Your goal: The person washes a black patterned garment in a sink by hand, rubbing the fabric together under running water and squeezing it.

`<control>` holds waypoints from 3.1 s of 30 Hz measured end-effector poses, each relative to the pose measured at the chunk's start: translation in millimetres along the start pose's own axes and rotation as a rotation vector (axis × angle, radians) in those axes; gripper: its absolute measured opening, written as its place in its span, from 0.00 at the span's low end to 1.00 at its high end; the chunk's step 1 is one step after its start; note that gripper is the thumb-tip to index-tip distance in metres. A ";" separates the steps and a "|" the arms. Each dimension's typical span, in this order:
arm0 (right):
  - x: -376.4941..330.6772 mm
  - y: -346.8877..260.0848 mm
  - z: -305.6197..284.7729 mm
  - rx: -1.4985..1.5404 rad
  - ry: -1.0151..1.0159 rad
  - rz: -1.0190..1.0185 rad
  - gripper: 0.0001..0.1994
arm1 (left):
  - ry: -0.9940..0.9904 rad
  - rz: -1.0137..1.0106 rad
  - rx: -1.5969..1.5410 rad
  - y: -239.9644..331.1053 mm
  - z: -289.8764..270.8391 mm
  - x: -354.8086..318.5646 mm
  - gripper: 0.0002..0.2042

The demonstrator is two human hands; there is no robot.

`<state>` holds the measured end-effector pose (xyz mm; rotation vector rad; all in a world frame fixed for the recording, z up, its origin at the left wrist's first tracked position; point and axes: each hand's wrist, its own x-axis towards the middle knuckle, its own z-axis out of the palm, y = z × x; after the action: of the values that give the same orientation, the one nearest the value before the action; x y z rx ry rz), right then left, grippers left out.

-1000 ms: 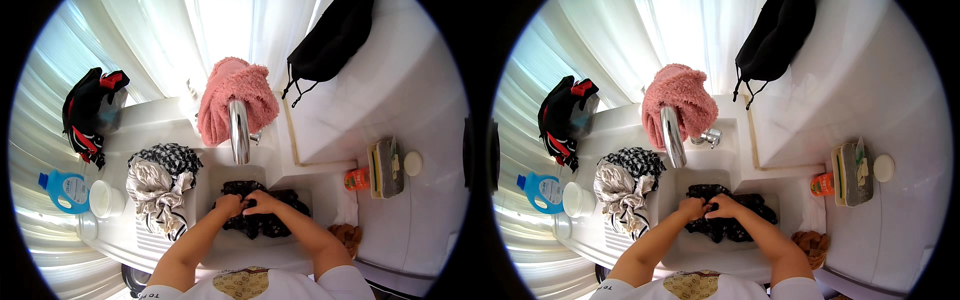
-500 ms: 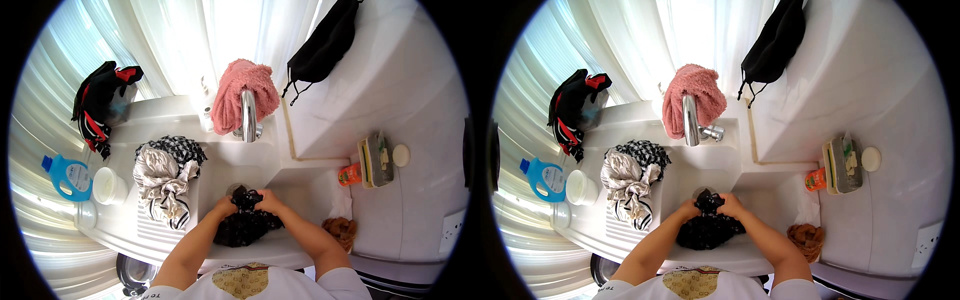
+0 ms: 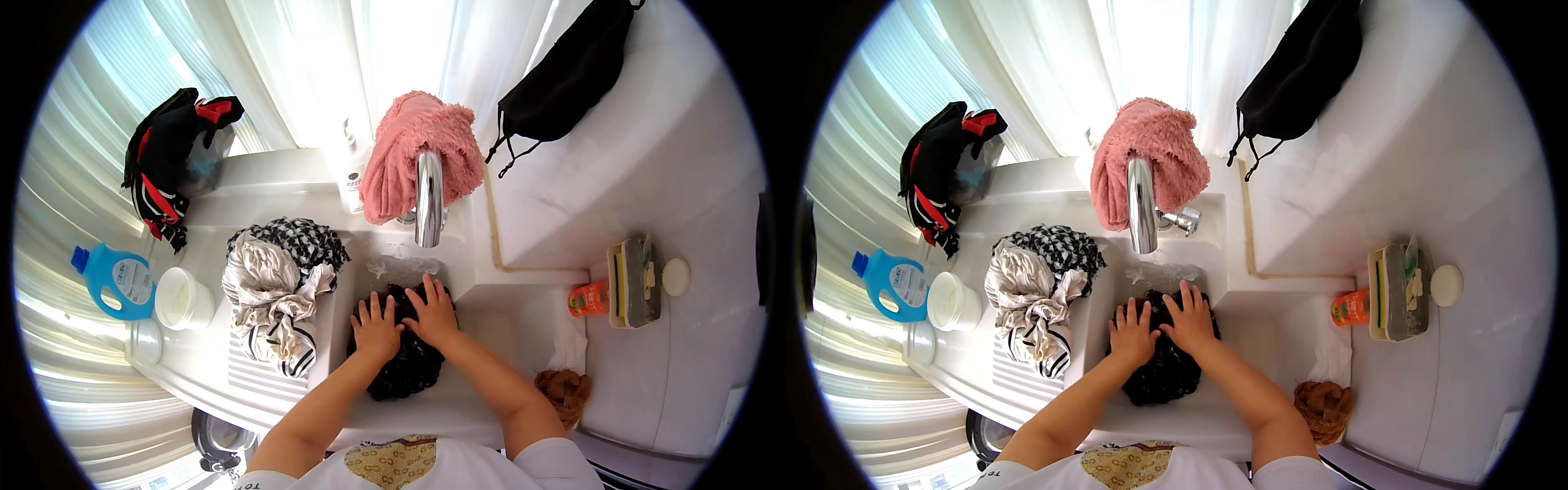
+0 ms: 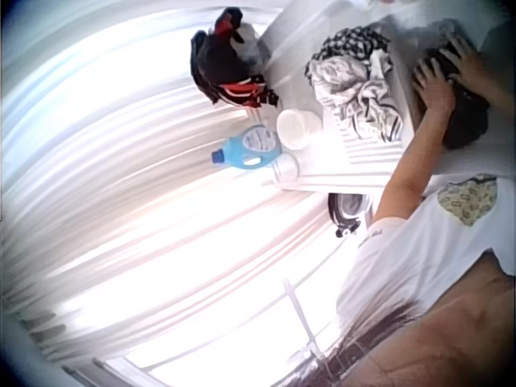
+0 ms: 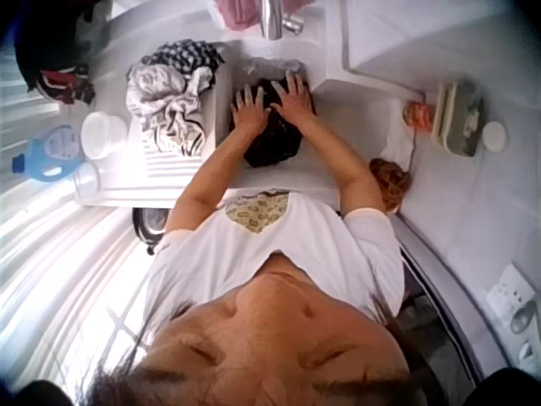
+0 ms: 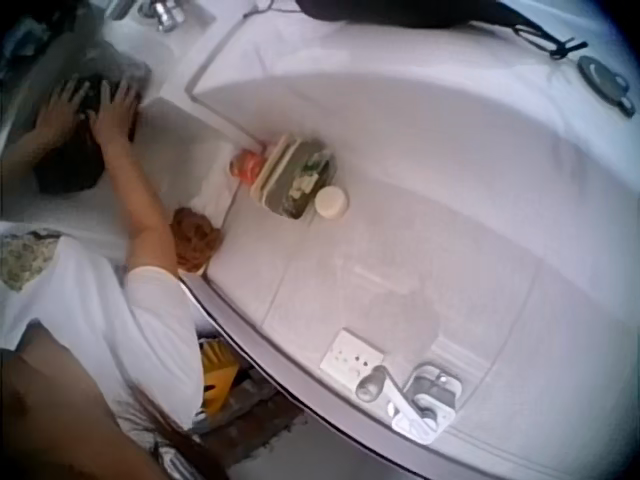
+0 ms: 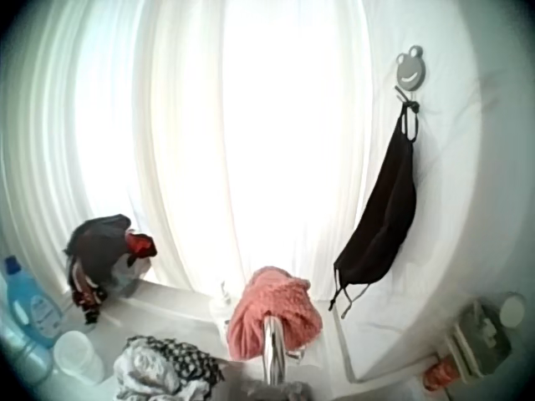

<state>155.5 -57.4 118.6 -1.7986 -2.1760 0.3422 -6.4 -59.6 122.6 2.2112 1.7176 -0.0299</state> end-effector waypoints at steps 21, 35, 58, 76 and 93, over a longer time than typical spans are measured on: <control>-32.1 4.5 40.7 0.318 0.430 0.373 0.23 | 0.187 -0.302 -0.409 -20.7 45.0 53.8 0.31; -40.7 44.4 -9.4 1.142 -0.755 0.491 0.23 | -0.449 -0.289 -1.102 -22.9 -33.1 -0.7 0.23; -16.4 27.8 75.9 0.186 -0.495 0.076 0.29 | -0.425 -0.084 -0.114 -10.3 66.6 46.8 0.16; -5.1 3.8 -26.2 1.559 -0.256 0.527 0.32 | -0.225 -0.337 -1.707 -23.6 -49.6 -1.0 0.12; -1.4 31.4 82.7 0.019 -0.328 0.125 0.25 | -0.030 0.016 -0.049 -18.7 64.8 54.4 0.25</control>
<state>153.5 -52.4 30.3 -1.9906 -2.2601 0.7305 2.9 -22.6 44.7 2.1776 1.6669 -0.0170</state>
